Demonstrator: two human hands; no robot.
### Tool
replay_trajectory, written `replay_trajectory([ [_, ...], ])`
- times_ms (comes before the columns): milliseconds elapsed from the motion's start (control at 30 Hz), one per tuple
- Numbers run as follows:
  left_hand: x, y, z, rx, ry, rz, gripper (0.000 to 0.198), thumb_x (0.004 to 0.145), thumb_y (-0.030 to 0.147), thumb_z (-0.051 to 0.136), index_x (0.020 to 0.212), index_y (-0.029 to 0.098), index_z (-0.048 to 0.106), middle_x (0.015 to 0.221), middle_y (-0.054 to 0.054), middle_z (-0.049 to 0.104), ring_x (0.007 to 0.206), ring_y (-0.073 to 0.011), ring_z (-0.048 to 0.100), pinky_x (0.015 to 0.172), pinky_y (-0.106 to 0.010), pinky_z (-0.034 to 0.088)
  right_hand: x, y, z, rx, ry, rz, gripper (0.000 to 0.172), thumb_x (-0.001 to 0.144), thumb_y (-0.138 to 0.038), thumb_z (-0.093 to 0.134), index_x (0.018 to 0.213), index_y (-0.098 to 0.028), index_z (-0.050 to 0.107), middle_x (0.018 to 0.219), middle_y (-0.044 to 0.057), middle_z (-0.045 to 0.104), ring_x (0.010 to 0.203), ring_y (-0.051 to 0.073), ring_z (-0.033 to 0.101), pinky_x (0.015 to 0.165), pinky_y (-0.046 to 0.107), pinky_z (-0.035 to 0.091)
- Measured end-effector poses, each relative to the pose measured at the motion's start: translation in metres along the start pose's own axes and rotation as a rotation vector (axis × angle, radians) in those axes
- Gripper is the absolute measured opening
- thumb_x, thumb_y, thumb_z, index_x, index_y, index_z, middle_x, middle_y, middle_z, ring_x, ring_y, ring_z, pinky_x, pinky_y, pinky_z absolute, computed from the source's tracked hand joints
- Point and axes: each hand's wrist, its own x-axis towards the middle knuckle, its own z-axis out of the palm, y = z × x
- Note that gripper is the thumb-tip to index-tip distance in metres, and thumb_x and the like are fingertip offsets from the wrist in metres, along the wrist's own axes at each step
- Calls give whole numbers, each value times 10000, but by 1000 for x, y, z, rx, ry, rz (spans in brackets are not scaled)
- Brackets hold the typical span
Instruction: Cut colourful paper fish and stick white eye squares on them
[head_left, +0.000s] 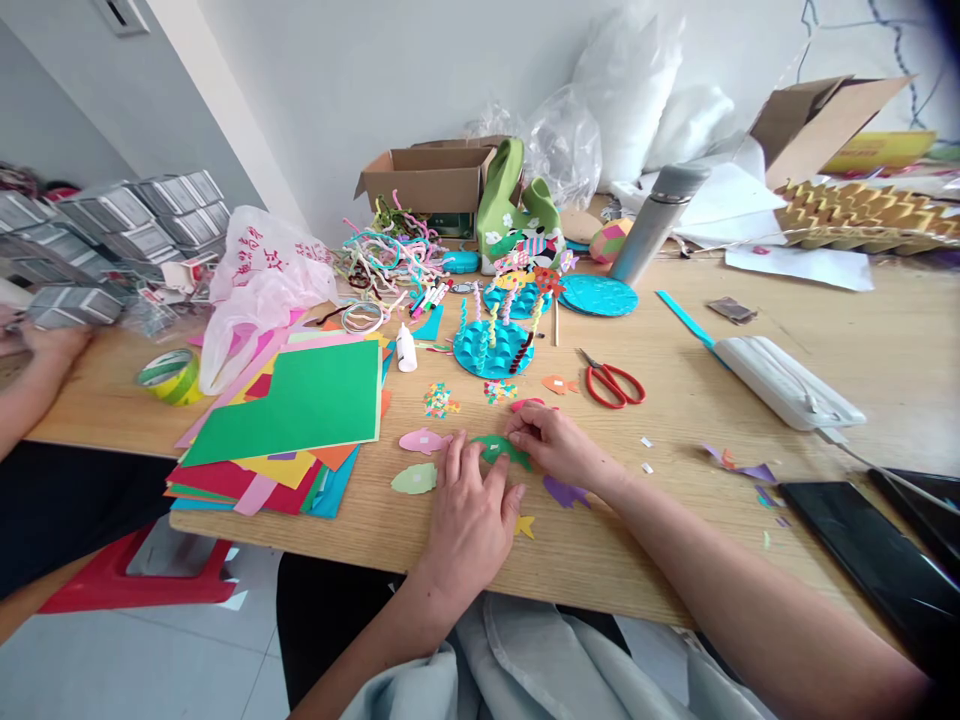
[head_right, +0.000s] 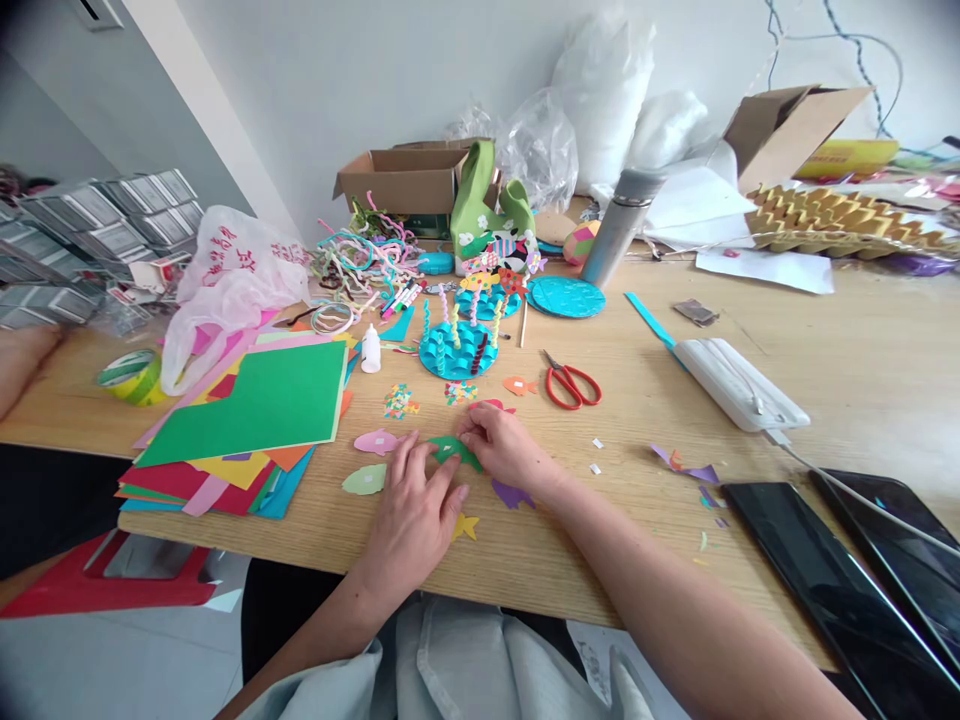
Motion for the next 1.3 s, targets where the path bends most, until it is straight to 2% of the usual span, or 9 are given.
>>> replay_trajectory([
  [200, 0, 0, 0, -9, 13, -5, 302, 926, 336, 479, 1163, 200, 608, 1186, -133, 529, 1303, -333, 371, 1055, -585, 378, -1, -1, -7, 33, 33, 19, 69, 775, -185, 517, 737, -168, 572, 722, 7, 571, 607, 113, 475, 573, 243, 394],
  [300, 0, -1, 1, -15, 9, -10, 299, 926, 334, 478, 1161, 202, 608, 1188, -128, 527, 1306, -331, 362, 1060, -580, 374, -1, 1, -10, 38, 42, -17, 80, 800, -217, 516, 788, -164, 575, 754, 12, 570, 613, 111, 468, 568, 239, 386],
  [433, -1, -1, 1, -23, 7, -14, 305, 928, 331, 472, 1167, 199, 608, 1190, -126, 526, 1305, -331, 358, 1067, -581, 366, -4, 3, -7, 16, 47, -95, 188, 879, -214, 444, 1012, -176, 571, 721, -18, 535, 623, 113, 467, 583, 231, 386],
  [500, -1, -1, 1, -27, 12, -11, 309, 929, 334, 469, 1169, 198, 609, 1185, -128, 529, 1301, -333, 361, 1062, -589, 367, -5, 2, -5, -28, 51, -149, 238, 914, -192, 392, 1084, -185, 559, 795, 5, 570, 683, 125, 503, 627, 243, 409],
  [600, 0, 0, 0, -26, 23, -4, 310, 927, 338, 474, 1173, 202, 605, 1177, -130, 532, 1292, -332, 376, 1045, -596, 380, -6, -1, -5, -155, 32, -310, 258, 929, -149, 356, 987, -182, 605, 905, 64, 606, 808, 161, 540, 724, 290, 436],
  [700, 0, 0, -1, -17, 26, -2, 306, 922, 332, 488, 1178, 206, 599, 1173, -129, 536, 1291, -329, 387, 1034, -590, 392, -5, -6, -7, -318, -19, -474, 278, 937, -146, 372, 944, -177, 649, 864, 92, 612, 852, 201, 533, 763, 340, 442],
  [767, 0, 0, -1, -15, 29, -3, 308, 920, 332, 491, 1181, 209, 596, 1170, -127, 538, 1291, -330, 389, 1031, -588, 395, -5, -9, -8, -387, -41, -524, 267, 946, -168, 394, 977, -177, 660, 862, 102, 619, 875, 216, 526, 767, 352, 447],
  [1000, -1, 1, -3, -30, 4, -18, 337, 928, 337, 471, 1217, 204, 580, 1169, -127, 534, 1297, -338, 373, 1051, -584, 373, -3, -10, -6, -568, -77, -590, 245, 945, -178, 439, 899, -155, 679, 821, 101, 595, 847, 219, 477, 752, 346, 424],
  [1300, 0, 0, -2, -25, -19, -36, 346, 944, 353, 425, 1208, 194, 583, 1199, -141, 522, 1312, -326, 359, 1082, -558, 352, 1, -8, 5, -670, -58, -582, 208, 909, -130, 467, 795, -135, 641, 798, 97, 563, 797, 210, 442, 703, 326, 412],
])
